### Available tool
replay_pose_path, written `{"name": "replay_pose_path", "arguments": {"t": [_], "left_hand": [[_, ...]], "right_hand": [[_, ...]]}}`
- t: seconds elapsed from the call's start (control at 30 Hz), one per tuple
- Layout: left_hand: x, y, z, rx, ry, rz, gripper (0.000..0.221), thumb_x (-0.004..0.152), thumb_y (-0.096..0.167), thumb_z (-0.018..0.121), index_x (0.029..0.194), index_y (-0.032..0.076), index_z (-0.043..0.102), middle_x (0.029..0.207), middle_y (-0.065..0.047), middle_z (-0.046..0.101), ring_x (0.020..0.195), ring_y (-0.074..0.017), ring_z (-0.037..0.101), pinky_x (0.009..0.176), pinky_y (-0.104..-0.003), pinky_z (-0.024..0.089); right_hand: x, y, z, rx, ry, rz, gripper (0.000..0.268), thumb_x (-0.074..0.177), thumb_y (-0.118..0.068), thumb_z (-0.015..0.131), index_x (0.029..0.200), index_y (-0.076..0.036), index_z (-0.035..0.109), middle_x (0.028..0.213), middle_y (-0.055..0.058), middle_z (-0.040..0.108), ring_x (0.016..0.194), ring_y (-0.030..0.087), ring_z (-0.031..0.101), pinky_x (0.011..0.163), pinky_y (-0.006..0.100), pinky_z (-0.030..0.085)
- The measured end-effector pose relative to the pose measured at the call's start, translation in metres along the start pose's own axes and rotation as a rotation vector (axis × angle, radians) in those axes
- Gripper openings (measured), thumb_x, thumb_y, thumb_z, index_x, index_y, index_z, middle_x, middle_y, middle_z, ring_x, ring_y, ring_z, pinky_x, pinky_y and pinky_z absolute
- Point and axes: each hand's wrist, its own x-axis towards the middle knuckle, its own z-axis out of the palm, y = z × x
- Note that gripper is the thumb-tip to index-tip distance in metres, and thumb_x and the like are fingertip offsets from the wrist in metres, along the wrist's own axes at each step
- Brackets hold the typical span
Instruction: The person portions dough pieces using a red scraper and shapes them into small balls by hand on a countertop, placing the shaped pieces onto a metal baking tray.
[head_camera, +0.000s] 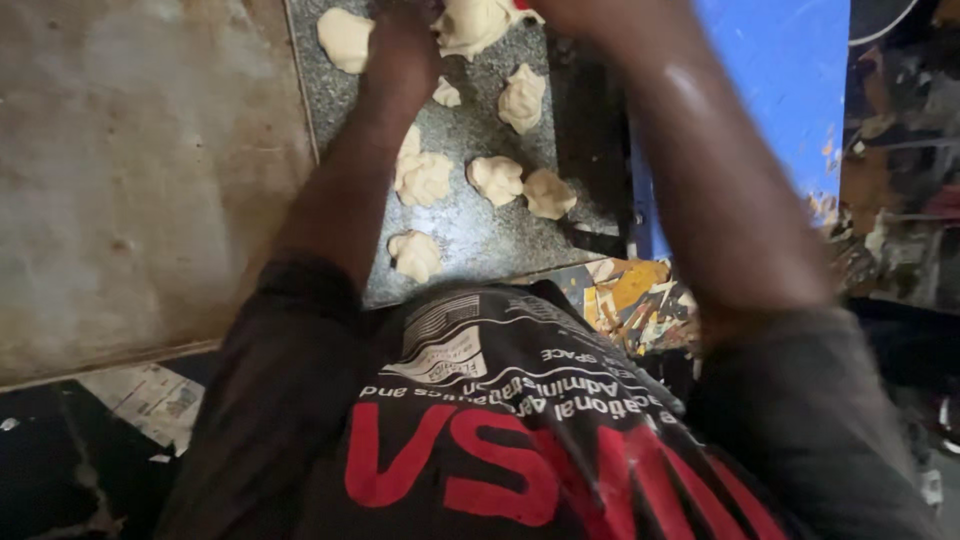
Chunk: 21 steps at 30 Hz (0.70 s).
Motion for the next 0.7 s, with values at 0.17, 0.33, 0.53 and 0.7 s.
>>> {"name": "replay_pose_path", "arguments": {"t": [0.17, 0.33, 0.53, 0.7], "left_hand": [[0.000, -0.017, 0.019, 0.207, -0.136, -0.127, 0.016, 0.083, 0.001, 0.066, 0.098, 0.001, 0.071, 0.095, -0.026, 0.069, 0.092, -0.0460, 0.066, 0.079, -0.055, 0.053], [-0.008, -0.015, 0.021, 0.237, -0.114, -0.144, 0.009, 0.085, 0.004, 0.070, 0.094, 0.001, 0.071, 0.095, -0.026, 0.068, 0.094, -0.0470, 0.065, 0.081, -0.055, 0.052], [-0.004, -0.005, -0.002, 0.101, -0.247, -0.088, 0.021, 0.094, 0.011, 0.072, 0.112, 0.001, 0.071, 0.102, -0.026, 0.067, 0.100, -0.0468, 0.061, 0.085, -0.055, 0.048], [-0.010, 0.001, -0.012, 0.108, -0.325, 0.016, 0.039, 0.100, 0.018, 0.077, 0.131, 0.000, 0.064, 0.121, -0.024, 0.064, 0.119, -0.0433, 0.057, 0.103, -0.052, 0.045]], "right_hand": [[0.093, 0.036, 0.150, -0.385, 0.111, -0.485, 0.032, 0.078, -0.024, 0.079, 0.099, -0.002, 0.071, 0.095, 0.023, 0.073, 0.089, 0.041, 0.068, 0.075, 0.051, 0.054], [0.078, 0.045, 0.136, -0.554, -0.228, -0.353, 0.022, 0.087, -0.024, 0.071, 0.098, -0.006, 0.068, 0.099, 0.022, 0.070, 0.093, 0.041, 0.069, 0.078, 0.052, 0.054], [0.023, 0.021, 0.098, -0.495, 0.059, -0.419, 0.020, 0.091, -0.018, 0.070, 0.104, -0.003, 0.066, 0.097, 0.023, 0.071, 0.090, 0.043, 0.068, 0.074, 0.055, 0.052], [-0.088, 0.066, -0.012, 0.179, 0.265, -0.336, 0.018, 0.115, -0.013, 0.073, 0.114, 0.000, 0.060, 0.097, 0.013, 0.059, 0.089, 0.023, 0.059, 0.077, 0.038, 0.051]]}}
